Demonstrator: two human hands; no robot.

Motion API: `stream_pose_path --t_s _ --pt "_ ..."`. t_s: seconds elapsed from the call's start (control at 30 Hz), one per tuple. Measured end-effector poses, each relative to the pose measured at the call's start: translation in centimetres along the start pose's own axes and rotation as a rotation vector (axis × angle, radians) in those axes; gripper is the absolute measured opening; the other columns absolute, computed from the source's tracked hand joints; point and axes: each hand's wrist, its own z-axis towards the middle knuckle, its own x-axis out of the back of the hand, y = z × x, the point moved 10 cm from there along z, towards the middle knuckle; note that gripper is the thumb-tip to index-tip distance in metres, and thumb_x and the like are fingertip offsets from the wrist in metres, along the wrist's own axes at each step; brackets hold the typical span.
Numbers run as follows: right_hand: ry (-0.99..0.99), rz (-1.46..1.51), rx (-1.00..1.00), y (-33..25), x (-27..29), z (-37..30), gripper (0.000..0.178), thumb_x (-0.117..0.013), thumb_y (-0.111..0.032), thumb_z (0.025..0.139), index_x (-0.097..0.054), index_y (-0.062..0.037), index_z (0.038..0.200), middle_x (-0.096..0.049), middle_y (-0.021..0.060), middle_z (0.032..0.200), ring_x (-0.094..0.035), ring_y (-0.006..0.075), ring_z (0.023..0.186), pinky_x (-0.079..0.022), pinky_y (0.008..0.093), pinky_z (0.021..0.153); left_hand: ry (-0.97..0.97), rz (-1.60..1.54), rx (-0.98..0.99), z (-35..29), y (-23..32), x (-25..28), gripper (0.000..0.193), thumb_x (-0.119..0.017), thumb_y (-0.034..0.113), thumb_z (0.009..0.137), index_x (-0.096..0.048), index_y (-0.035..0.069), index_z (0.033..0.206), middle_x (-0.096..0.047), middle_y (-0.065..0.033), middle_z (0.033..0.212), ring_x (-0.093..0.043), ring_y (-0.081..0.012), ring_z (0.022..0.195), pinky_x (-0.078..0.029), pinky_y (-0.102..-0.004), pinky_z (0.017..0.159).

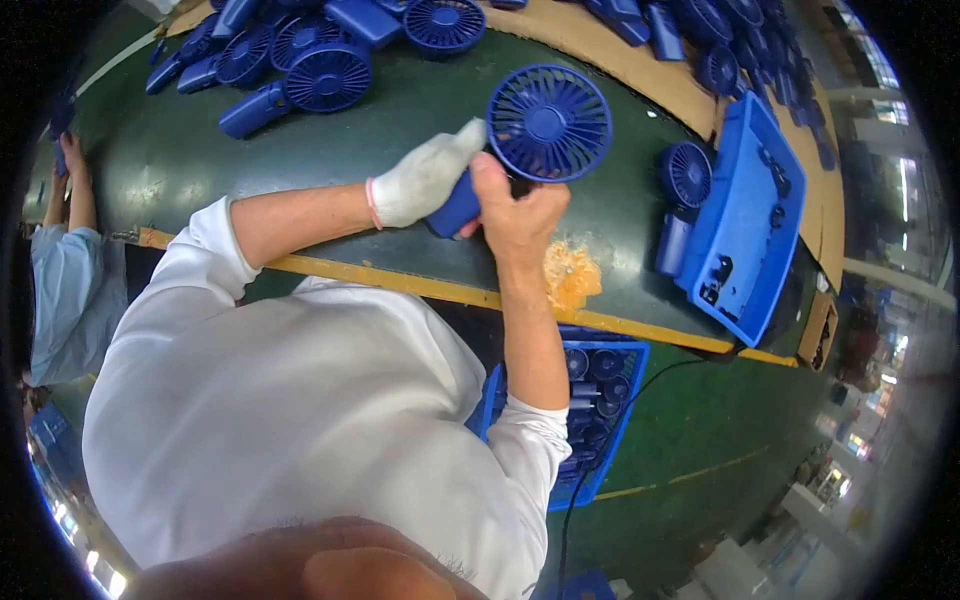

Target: The person assembles portable fans by hand, fitting a fan head to a body and inserting a small black component into the joint before placing it in a crate. This process is repeated multiple times throughout the video.

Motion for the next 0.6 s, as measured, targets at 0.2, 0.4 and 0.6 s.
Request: stream_pose_path --t_s 0.2,0.4,0.6 --pt "-0.071 -0.021 0.058 0.2 -0.5 -0.6 0.043 -0.055 -0.035 0.095 -0.058 0.0065 0.103 -0.061 0.0099 0.070 -0.055 0.0141 0.043 -0.043 0.0248 0.035 -0.046 -0.038 0.136 -0.8 -0.5 -0.2 0.059 -0.029 0.054 0.099 -0.059 0.004 0.089 -0.059 -0.0070 0.063 -0.058 -0.0134 0.054 -0.047 -0.0251 0.049" --pt "-0.183 0.060 -0.128 2.5 -0.6 -0.2 0.062 -0.041 -0.054 0.097 -0.060 0.0050 0.107 -0.062 0.0121 0.081 -0.059 0.0154 0.052 -0.044 0.0247 0.034 -0.254 -0.114 0.135 -1.1 -0.9 -2.1 0.029 -0.071 0.009 0.075 -0.053 0.002 0.097 -0.058 -0.0064 0.073 -0.058 -0.0134 0.058 -0.051 -0.0274 0.055" --pt "-0.159 -0.027 -0.020 1.4 -0.4 0.3 0.039 -0.062 -0.034 0.090 -0.063 0.0019 0.104 -0.063 0.0104 0.093 -0.062 0.0165 0.079 -0.053 0.0271 0.061 -0.162 0.129 0.096 -0.4 -0.7 -1.5 0.026 -0.074 0.012 0.074 -0.056 0.002 0.090 -0.060 -0.0051 0.067 -0.057 -0.0131 0.055 -0.048 -0.0270 0.053"
